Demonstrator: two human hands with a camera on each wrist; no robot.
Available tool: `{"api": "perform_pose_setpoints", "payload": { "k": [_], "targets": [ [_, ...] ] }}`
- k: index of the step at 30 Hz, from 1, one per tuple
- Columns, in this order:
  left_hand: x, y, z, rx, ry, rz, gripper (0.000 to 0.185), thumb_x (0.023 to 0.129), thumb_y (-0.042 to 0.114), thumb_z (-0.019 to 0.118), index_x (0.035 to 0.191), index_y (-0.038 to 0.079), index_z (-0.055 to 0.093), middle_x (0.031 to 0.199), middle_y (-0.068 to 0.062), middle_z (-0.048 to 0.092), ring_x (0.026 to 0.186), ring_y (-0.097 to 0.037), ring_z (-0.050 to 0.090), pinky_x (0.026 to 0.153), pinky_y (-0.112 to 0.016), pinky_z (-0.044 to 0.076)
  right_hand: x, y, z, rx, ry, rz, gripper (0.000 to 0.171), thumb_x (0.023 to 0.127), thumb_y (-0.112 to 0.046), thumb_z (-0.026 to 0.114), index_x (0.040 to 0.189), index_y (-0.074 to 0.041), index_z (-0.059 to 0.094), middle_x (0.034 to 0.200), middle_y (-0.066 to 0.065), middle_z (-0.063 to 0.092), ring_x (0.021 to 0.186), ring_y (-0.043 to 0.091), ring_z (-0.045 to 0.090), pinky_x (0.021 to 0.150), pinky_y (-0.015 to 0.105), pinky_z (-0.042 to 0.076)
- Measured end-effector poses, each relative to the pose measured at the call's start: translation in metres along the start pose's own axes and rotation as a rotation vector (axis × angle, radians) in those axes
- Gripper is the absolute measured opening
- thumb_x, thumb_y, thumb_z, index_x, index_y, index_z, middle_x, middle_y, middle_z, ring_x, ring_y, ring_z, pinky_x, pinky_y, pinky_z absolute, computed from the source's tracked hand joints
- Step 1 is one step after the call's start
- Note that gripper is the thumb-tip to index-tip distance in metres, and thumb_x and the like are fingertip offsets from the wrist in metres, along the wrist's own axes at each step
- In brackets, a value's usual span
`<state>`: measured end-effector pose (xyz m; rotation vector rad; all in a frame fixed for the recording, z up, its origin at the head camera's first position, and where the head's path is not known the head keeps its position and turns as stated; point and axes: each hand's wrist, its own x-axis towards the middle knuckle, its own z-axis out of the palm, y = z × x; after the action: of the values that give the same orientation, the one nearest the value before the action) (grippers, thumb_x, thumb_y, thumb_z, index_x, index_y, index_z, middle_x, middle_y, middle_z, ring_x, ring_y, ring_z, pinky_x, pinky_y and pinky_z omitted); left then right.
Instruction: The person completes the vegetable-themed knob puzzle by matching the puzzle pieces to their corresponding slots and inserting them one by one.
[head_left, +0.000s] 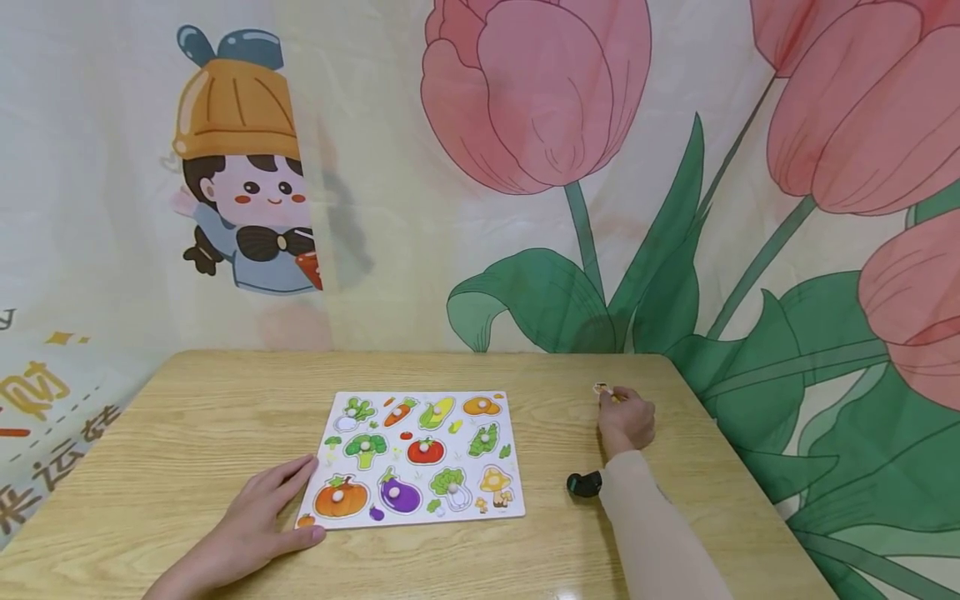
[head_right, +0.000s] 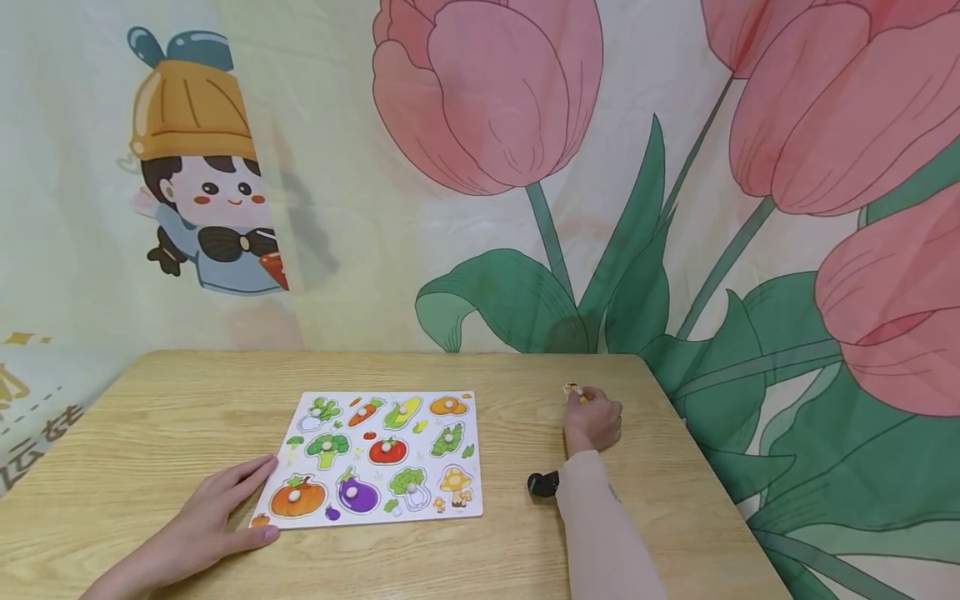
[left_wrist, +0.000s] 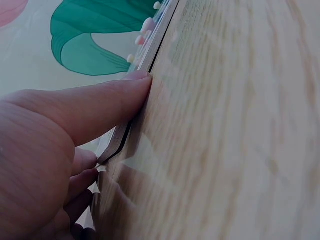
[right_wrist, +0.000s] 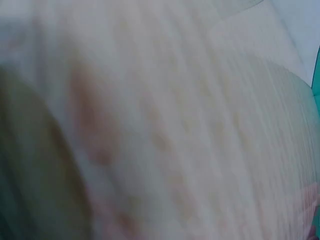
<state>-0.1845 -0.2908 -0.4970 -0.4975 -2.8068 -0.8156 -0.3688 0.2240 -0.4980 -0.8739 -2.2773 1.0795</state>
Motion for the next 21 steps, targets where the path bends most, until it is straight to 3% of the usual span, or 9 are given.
{"api": "perform_pose_setpoints", "payload": {
  "k": [12,21],
  "targets": [
    [0.0001,0.0015,-0.0004,-0.015,-0.022,-0.019,0.098,0.083,0.049,0.089,0.156,-0.002,0.049,0.158,-0.02,0.047,0.139,-0.045,0.038,0.104,-0.066,0.036,-0.0016,-0.0008,-0.004,-0.016,-0.015,-0.009,0.027,0.098,-0.028,0.074,0.117,-0.009,0.08,0.119,0.024,0.061,0.114,0.045,0.058,0.103,0.06,0.041],
    [-0.0006,0.0018,-0.0011,-0.009,-0.016,-0.018,0.097,0.082,0.047,0.089,0.156,-0.002,0.05,0.157,-0.02,0.047,0.138,-0.046,0.039,0.103,-0.066,0.037,-0.0007,0.0004,-0.0094,0.004,-0.076,-0.046,0.026,0.097,-0.029,0.076,0.112,-0.01,0.082,0.118,0.02,0.068,0.116,0.041,0.06,0.102,0.059,0.041]
  ]
}}
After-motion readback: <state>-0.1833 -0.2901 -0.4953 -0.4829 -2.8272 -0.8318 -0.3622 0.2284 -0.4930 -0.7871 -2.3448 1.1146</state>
